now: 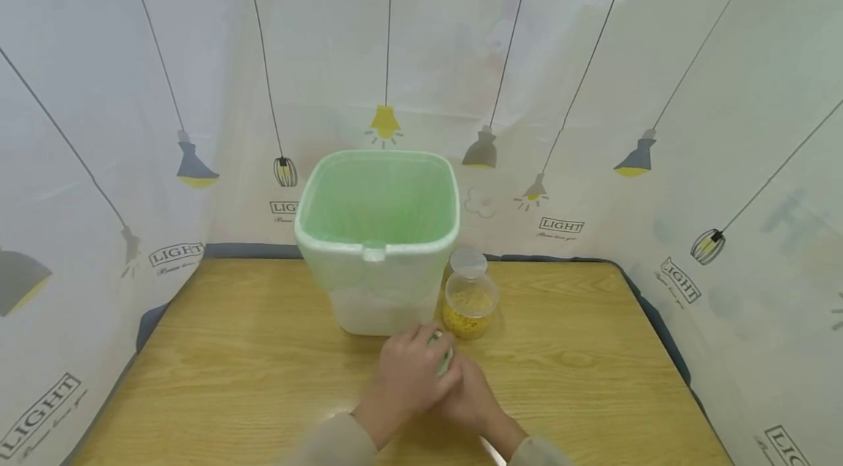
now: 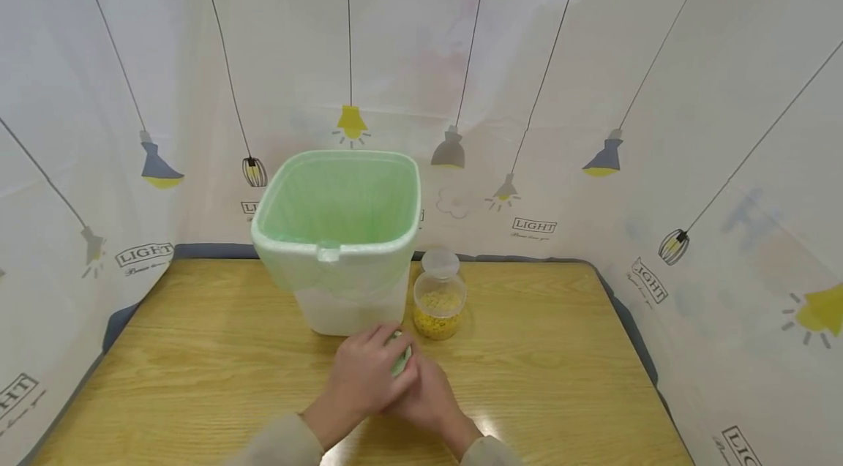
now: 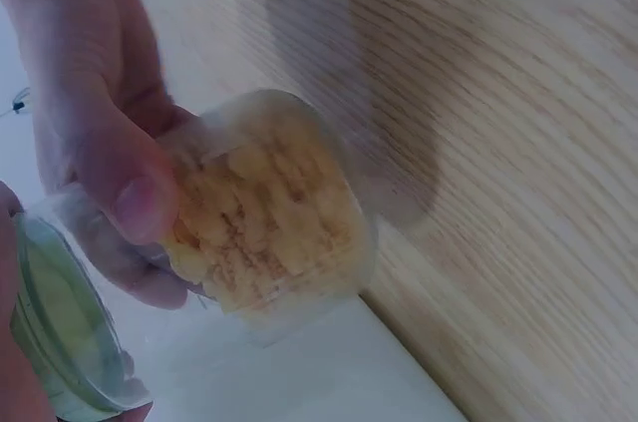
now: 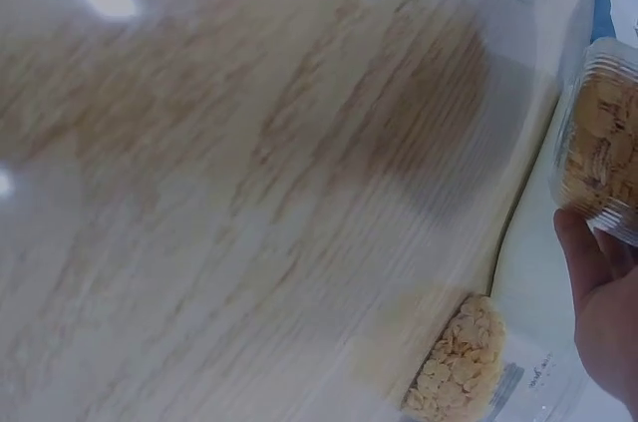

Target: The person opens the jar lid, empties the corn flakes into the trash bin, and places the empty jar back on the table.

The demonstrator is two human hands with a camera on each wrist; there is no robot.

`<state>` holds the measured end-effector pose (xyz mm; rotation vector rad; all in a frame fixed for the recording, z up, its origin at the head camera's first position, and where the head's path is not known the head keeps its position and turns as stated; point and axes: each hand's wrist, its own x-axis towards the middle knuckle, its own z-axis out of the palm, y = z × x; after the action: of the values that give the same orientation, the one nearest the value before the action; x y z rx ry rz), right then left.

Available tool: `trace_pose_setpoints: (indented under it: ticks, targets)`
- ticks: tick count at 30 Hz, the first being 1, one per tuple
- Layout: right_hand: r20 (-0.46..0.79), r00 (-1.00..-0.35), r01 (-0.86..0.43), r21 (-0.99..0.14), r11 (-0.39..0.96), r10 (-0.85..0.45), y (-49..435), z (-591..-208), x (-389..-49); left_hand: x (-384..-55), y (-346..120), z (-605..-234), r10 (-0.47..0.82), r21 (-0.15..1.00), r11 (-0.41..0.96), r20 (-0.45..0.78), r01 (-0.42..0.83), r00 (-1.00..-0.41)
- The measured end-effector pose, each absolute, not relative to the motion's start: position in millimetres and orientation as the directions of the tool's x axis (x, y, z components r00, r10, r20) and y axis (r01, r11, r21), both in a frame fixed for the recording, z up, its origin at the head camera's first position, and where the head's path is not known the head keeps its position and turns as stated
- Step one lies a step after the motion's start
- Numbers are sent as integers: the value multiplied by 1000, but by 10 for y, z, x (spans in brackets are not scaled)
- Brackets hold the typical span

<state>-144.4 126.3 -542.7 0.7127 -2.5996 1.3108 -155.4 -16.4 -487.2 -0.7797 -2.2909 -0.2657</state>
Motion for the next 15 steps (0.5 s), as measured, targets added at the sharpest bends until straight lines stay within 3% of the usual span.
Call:
trace_pose_setpoints:
  ticks: [5,9,11,15]
  targets:
    - [284,-888,-447,-722,528,-362,1291,-5415,-1433,-1477,-132,-4829,446,3,838,573,546,-688]
    - [212,-887,-414,-760,501,-410,1341,-5398,-1437,-1444,-212,-4744,536,105,781,392,615,-748]
    - [171,-893,-373,-801,469,-417,1363,-5386,-1447,-1463,-285,-4675,612,162,720,312,675,-727]
    - [133,-886,-328,-857,397,-444,1391,-5367,-1480,-1567,-449,-4525,745,218,575,259,789,-614]
